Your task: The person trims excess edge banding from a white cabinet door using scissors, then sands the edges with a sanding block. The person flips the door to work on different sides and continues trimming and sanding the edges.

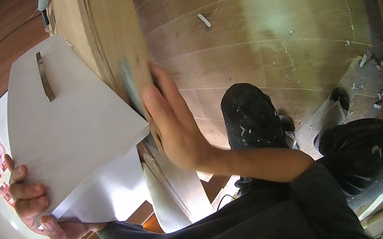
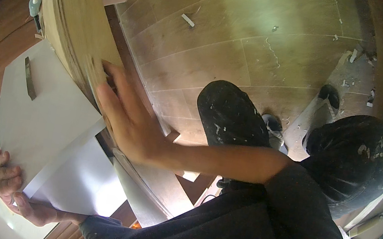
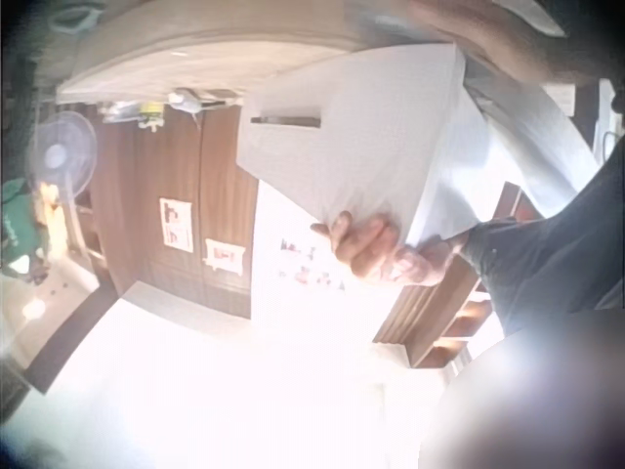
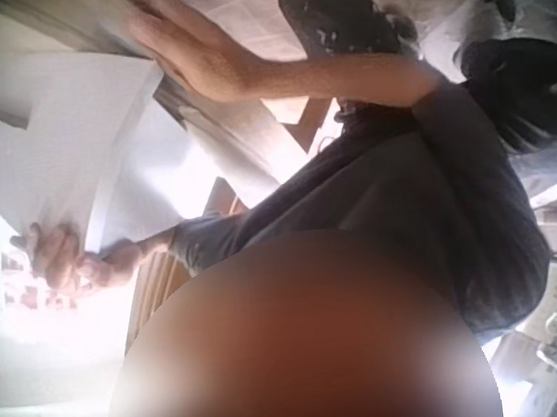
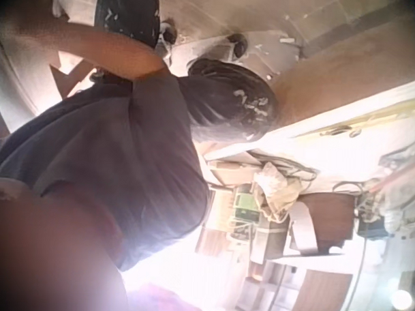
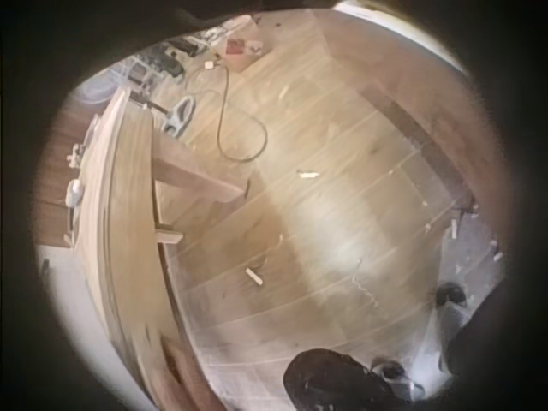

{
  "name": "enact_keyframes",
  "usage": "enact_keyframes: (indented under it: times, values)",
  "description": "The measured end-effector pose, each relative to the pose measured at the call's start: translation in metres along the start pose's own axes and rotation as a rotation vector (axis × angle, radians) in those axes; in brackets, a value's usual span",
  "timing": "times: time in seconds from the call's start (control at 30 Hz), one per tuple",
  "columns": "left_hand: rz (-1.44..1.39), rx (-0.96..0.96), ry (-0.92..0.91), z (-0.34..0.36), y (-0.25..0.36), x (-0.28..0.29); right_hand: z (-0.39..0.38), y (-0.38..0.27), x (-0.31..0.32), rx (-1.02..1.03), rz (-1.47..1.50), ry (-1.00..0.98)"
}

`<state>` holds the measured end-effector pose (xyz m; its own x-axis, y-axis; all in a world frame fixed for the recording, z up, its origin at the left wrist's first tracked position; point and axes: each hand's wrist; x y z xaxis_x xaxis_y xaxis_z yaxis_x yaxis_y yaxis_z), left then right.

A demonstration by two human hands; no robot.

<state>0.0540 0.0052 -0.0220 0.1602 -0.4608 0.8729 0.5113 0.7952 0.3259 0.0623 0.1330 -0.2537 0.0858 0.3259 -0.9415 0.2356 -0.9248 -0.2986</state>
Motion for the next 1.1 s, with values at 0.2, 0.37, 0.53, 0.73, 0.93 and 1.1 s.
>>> enact_keyframes:
  times: [0.2,0.37,0.53,0.73,0.93,1.1]
  values:
    - [-0.008,-0.08,-0.061,0.007,-0.002,0.005,-0.022,0.007,-0.01,0.207,0.047,0.079]
    - [0.114,-0.115,-0.096,0.014,-0.001,-0.002,0.013,0.011,0.001,0.079,-0.103,0.118]
    - [0.161,-0.123,-0.111,0.018,0.018,-0.014,-0.015,-0.026,0.014,0.318,-0.306,0.41]
    - [0.16,-0.167,-0.191,0.022,0.024,-0.014,-0.066,-0.128,0.025,0.5,-0.667,0.517]
    - [-0.016,-0.183,-0.11,0.027,0.029,-0.01,-0.158,-0.271,0.03,0.882,-1.211,0.544]
    - [0.054,-0.155,-0.078,0.023,0.029,-0.015,-0.226,-0.341,0.049,0.888,-1.977,0.922]
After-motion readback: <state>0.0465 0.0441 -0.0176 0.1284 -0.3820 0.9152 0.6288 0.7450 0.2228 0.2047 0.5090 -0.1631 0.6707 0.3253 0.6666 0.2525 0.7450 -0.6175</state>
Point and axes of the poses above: each hand's wrist, its own z-axis towards the middle knuckle, its own x-axis out of the back of the hand, y = z × x, and after that the axes turned 1 degree about -x, right-handed
